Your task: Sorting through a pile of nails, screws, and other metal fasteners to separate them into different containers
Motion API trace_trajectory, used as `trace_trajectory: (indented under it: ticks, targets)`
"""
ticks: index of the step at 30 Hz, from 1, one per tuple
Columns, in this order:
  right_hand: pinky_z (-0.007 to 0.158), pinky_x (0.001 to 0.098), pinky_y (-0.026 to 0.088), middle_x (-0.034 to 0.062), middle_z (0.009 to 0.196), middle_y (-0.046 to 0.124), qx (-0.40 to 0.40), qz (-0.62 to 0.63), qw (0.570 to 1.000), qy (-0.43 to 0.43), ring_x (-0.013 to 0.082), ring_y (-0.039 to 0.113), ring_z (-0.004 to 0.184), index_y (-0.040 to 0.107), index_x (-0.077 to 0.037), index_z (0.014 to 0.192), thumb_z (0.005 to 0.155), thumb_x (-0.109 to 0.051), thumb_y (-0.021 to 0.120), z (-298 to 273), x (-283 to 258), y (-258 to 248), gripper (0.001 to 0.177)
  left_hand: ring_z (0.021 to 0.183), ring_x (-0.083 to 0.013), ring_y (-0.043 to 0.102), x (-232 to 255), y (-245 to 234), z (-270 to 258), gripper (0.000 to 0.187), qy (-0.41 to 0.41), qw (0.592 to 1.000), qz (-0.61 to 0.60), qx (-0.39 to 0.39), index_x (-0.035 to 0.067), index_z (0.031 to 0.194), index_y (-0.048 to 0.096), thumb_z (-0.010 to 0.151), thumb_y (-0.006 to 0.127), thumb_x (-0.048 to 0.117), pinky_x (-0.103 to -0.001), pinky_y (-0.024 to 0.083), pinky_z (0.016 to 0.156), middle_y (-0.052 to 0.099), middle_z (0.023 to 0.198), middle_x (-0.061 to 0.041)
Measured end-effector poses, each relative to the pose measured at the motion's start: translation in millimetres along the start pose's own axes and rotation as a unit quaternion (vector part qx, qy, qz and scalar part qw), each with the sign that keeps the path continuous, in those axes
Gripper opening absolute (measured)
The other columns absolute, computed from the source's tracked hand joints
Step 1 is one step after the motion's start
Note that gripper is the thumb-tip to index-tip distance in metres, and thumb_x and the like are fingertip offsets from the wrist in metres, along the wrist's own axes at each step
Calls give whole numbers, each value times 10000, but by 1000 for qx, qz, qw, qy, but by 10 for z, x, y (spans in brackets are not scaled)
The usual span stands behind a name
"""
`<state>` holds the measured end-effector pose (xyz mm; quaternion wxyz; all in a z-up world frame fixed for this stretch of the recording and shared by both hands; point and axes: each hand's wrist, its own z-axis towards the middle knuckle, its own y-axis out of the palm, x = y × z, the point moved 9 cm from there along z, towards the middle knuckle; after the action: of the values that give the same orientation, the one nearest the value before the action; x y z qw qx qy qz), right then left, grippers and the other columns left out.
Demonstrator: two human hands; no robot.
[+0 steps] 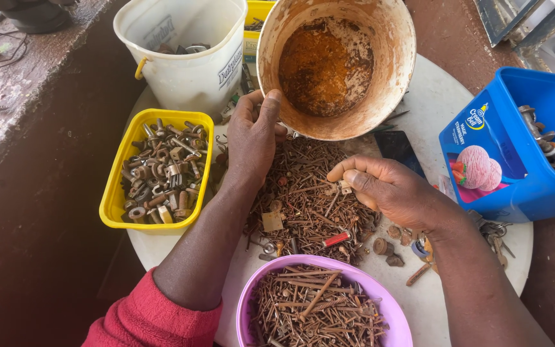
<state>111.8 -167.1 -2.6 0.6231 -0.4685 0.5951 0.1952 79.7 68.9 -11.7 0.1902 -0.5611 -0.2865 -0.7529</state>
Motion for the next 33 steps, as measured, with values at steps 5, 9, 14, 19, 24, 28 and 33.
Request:
trace_trajectory:
  ticks: [5,9,14,19,24,28,33]
  targets:
    - [412,200,352,50,794,602,19,217,975,34,63,482,550,678,-5,1292,1084,-130,524,80,123,-3,287,817,-178,773,20,-16,-3,561,-4,1000,-4,3,-13,1355,622,1053,666,458,-359,719,747,695,891,-121]
    - [389,186,351,165,987,641,17,304,951,44,73,491,574,628,-9,1337,1077,-147,539,129,130,86,308,777,-182,770,36,-28,-18,532,-7,999,-14,36,16,1318,669,1018,714,453,-334,699,692,709,886,-114]
    - [397,185,357,146,927,604,-28,122,990,-61,40,455,511,601,52,1383,1104,-208,487,423,-702,392,398,769,-244,783,33,-73,-18,492,-16,999,0,46,63,1270,718,981,735,460,-388,677,649,741,897,-151]
    - [952,356,438,2,1153,751,24,-222,948,-225,163,674,1058,767,-184,1288,1036,-244,554,824,-1618,1132,336,850,-376,716,258,-29,-140,436,61,953,-203,218,21,1392,584,1048,571,288,-455,677,601,596,1012,-186]
    - [847,402,301,-29,1015,642,66,-279,923,-256,168,546,942,761,-228,1334,1036,-276,569,757,-1687,1086,358,954,-546,629,398,-229,-437,432,150,785,-439,410,-33,1551,411,1134,358,68,-542,677,539,410,1160,-231]
    - [503,288,215,-53,730,461,56,-121,983,-128,77,324,574,747,-178,1359,1050,-323,544,440,-1510,673,398,883,-238,690,346,-223,-122,424,-19,990,-25,138,100,1249,676,957,581,391,-387,570,745,717,1008,-95]
    - [533,232,263,-36,712,414,289,-107,951,-12,86,330,596,729,-185,1350,1126,-248,537,-263,-836,-1424,302,689,-143,695,122,3,-30,425,-44,999,0,29,103,1206,714,946,658,434,-302,589,652,754,923,-62]
